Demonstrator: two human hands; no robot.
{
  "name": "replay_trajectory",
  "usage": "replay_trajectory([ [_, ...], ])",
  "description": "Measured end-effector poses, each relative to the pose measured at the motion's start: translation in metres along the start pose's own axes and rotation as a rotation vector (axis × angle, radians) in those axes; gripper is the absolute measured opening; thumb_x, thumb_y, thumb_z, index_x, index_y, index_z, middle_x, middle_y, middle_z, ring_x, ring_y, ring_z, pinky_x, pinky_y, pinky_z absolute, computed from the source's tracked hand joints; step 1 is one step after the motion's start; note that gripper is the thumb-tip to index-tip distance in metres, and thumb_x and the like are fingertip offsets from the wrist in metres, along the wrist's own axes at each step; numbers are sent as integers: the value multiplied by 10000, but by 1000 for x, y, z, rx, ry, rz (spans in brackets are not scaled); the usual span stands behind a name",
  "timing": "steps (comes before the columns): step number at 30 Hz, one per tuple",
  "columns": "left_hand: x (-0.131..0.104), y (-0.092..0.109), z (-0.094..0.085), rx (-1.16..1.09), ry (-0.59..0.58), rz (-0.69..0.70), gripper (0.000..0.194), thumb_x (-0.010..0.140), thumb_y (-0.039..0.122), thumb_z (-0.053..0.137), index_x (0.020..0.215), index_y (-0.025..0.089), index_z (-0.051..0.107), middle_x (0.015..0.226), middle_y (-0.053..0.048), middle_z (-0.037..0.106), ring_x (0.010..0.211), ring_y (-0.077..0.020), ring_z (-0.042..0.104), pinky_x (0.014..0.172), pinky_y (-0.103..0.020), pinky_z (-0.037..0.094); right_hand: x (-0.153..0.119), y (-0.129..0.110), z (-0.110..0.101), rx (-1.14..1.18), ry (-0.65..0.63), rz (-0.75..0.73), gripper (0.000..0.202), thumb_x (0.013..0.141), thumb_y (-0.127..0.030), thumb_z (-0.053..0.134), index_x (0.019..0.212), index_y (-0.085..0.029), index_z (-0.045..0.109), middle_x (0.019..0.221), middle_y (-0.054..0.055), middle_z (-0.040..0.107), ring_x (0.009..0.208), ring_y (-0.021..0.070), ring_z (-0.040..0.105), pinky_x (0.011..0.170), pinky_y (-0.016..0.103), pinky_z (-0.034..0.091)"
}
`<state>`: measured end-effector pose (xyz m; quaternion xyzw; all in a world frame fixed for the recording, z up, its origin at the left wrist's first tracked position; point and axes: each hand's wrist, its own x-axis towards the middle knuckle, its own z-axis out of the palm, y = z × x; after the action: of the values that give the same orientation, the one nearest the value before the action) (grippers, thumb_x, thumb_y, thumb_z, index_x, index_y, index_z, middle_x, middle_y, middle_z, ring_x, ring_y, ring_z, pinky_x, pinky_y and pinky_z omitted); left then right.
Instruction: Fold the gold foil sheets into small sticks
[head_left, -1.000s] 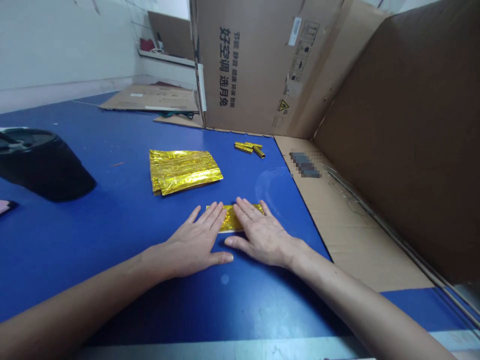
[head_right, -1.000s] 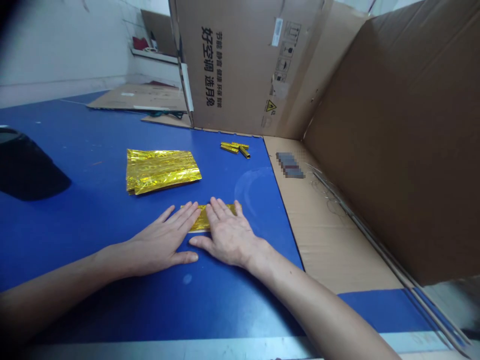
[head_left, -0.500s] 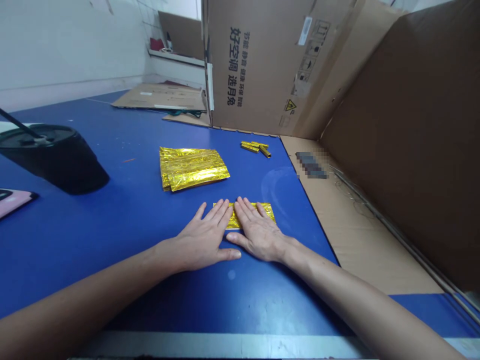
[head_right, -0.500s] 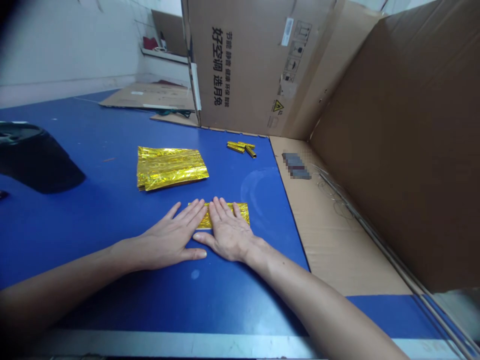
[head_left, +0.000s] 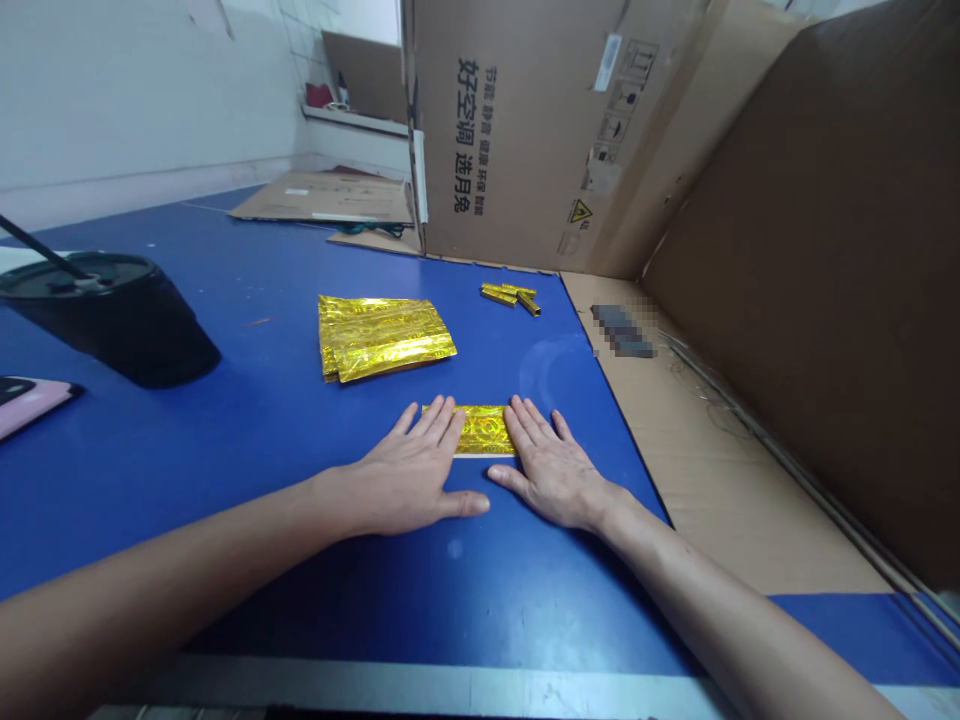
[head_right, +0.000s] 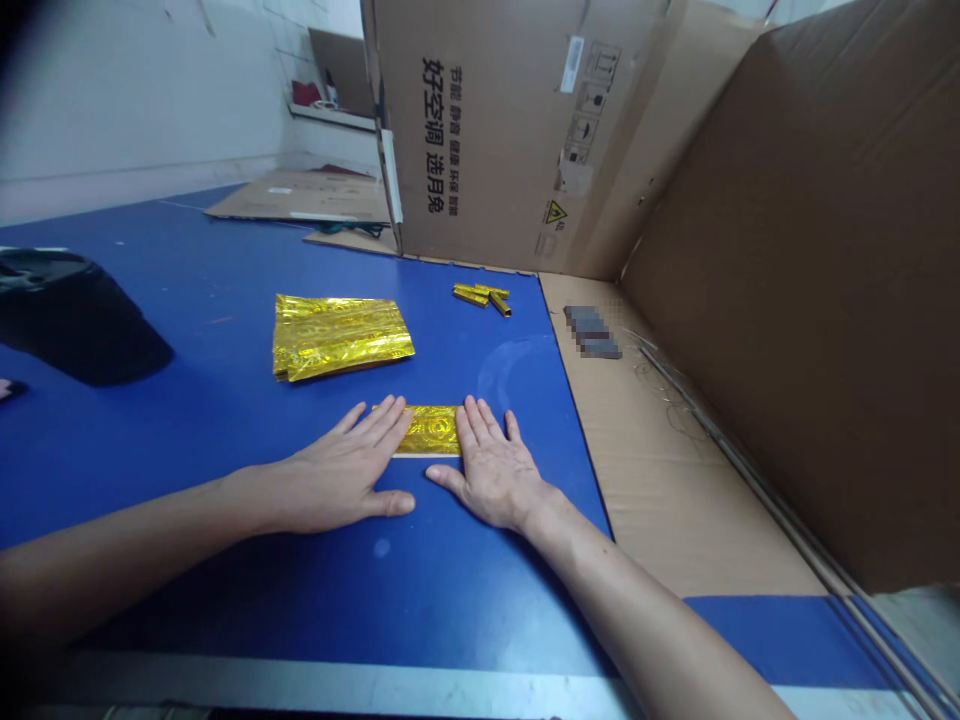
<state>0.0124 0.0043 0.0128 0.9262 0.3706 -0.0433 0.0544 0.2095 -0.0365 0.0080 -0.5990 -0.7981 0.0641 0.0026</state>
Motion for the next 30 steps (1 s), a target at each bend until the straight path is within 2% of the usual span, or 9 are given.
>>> replay_trajectory([
  [5, 28, 49, -19, -107, 49, 114, 1056, 660, 801, 142, 1370, 26, 36, 1427, -168, -22, 1308, -305, -49, 1057, -445, 59, 4, 2, -2, -32, -76, -21, 691, 843, -505, 257, 1386, -101, 116, 1441, 133, 70, 1314, 260, 24, 1030, 522, 70],
  [8, 43, 71, -16, -186, 59, 101, 1083, 649, 811, 140, 1366, 4, 52, 1426, -178, -14, 1307, -315, -45, 1058, -458, 49, 4, 3, -1, -58, -118, -18, 675, 826, -457, 340, 1388, -138, 143, 1438, 133, 100, 1310, 282, 49, 1027, 529, 66],
  [10, 49, 75, -10, -216, 43, 62, 1066, 663, 801, 149, 1366, 6, 43, 1426, -177, -19, 1307, -312, -47, 1059, -455, 75, 3, 4, 0, -53, -94, -34, 710, 801, -444, 394, 1389, -137, 143, 1437, 140, 91, 1309, 293, 52, 1030, 521, 73],
  [13, 51, 69, -1, -210, 54, 24, 1008, 708, 762, 164, 1368, 17, 9, 1427, -174, -28, 1308, -305, -52, 1058, -443, 94, 2, 4, 0, -41, -84, -50, 742, 782, -414, 420, 1391, -125, 111, 1439, 140, 61, 1308, 301, 32, 1025, 532, 76],
  [16, 47, 56, 5, -171, 76, 1, 992, 721, 747, 178, 1367, 11, 21, 1425, -187, -5, 1309, -305, -29, 1059, -432, 78, 1, 3, -2, -36, -75, -19, 735, 798, -410, 370, 1387, -86, 73, 1442, 138, 32, 1313, 278, 21, 1027, 524, 87],
  [21, 31, 29, 11, -76, 77, -11, 983, 723, 746, 138, 1362, 1, 92, 1420, -197, 34, 1313, -299, -4, 1057, -442, 48, 0, 1, -3, -17, -33, 15, 724, 829, -495, 259, 1373, -34, 132, 1440, 148, 57, 1318, 252, 33, 1036, 503, 74],
  [26, 15, 5, 15, -11, 100, -38, 992, 719, 751, 123, 1353, -13, 130, 1414, -209, 55, 1315, -296, 9, 1052, -456, 62, 0, 1, 2, 16, 0, 13, 760, 825, -569, 220, 1379, -58, 126, 1444, 137, 53, 1319, 230, 8, 1043, 487, 61],
  [30, 12, -1, 19, -1, 110, -41, 1000, 714, 756, 132, 1354, -12, 128, 1415, -211, 54, 1314, -300, 8, 1051, -454, 72, -1, 5, 2, 34, 3, 11, 780, 811, -604, 227, 1384, -86, 122, 1449, 122, 52, 1318, 230, -4, 1045, 489, 49],
])
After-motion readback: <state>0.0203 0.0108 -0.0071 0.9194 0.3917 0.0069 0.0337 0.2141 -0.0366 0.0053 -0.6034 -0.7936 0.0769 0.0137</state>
